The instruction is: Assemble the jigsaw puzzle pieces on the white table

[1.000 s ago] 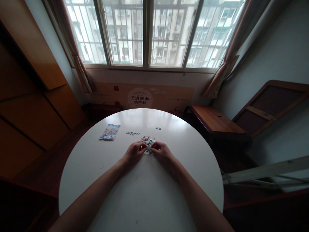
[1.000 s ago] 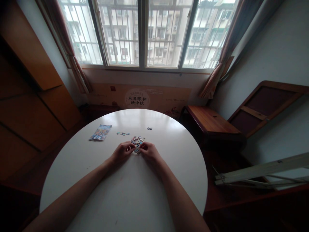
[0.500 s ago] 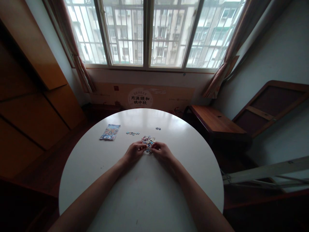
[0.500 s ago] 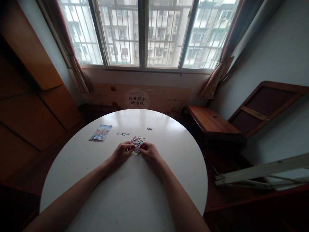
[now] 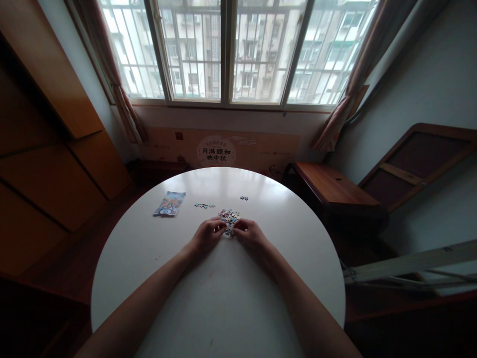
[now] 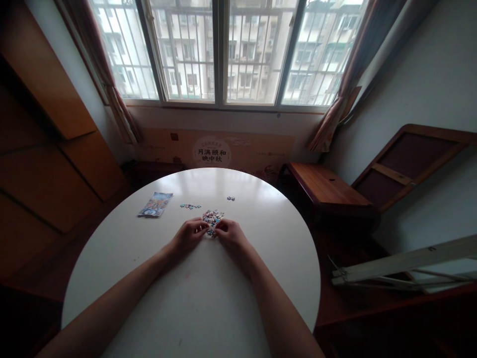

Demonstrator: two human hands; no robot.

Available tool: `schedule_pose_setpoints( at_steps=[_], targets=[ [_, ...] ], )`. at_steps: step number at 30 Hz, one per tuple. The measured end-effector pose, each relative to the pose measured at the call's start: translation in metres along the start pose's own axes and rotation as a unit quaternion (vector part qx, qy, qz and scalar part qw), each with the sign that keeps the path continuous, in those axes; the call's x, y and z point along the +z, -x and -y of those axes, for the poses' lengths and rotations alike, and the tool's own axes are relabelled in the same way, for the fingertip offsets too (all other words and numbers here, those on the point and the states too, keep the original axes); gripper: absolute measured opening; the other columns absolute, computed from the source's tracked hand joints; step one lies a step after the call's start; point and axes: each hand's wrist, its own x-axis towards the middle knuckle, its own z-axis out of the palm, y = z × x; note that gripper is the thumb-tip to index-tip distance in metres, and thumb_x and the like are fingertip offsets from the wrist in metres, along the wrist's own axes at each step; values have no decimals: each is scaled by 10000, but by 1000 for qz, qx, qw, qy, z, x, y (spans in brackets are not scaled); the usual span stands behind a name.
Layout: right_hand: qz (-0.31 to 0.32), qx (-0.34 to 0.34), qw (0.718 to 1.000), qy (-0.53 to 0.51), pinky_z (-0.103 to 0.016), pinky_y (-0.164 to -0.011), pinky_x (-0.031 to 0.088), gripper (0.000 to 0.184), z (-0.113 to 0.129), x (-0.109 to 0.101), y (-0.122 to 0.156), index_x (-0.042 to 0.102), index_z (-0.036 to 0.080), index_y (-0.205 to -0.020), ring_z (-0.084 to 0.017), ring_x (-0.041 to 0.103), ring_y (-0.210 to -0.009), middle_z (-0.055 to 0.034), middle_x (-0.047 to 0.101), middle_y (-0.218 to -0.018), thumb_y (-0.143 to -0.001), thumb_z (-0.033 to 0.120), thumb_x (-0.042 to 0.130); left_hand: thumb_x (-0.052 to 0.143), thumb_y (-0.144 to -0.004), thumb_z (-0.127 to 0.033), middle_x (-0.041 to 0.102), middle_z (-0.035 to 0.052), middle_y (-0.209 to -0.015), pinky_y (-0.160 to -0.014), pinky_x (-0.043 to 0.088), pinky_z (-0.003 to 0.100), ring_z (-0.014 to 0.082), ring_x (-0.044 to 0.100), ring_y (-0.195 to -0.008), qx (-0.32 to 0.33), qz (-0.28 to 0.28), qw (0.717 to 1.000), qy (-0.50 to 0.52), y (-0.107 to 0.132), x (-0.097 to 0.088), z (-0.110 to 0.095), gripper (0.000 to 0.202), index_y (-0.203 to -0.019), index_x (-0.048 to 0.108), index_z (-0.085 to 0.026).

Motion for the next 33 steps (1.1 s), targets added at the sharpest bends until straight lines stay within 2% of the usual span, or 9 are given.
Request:
schedule_pose_setpoints(
  at_steps=[6,18,27,33],
  targets=[
    [-1,5,1000,-3,-238,-620,455,123,-3,2,-1,661,141,-765,-145,608,-655,-38,681,-703,-726,241,602,548,-833,-229,616,28,-769,-624,444,210,100,551,-644,0,-9,1000,6,0,0,-1,154,-871,679,-158],
    [-7,0,1000,-1,-236,-612,448,121,-7,3,-3,661,145,-762,-141,598,-647,-33,673,-700,-721,243,602,551,-829,-209,601,26,-749,-629,439,208,104,550,-662,6,-11,1000,11,0,-1,0,131,-820,667,-148],
    [0,3,1000,-5,-232,-604,451,119,-5,2,-1,659,146,-780,-146,609,-652,-40,679,-711,-732,236,596,551,-828,-210,603,24,-748,-627,438,206,102,552,-657,7,-13,1000,15,0,-1,0,131,-810,666,-150],
    [-17,-9,1000,20,-247,-626,443,146,-2,1,-1,657,140,-781,-153,595,-664,-48,676,-728,-752,262,581,531,-847,-237,595,22,-747,-607,428,198,98,541,-646,13,-5,1000,7,0,-1,2,161,-814,661,-148]
  ],
)
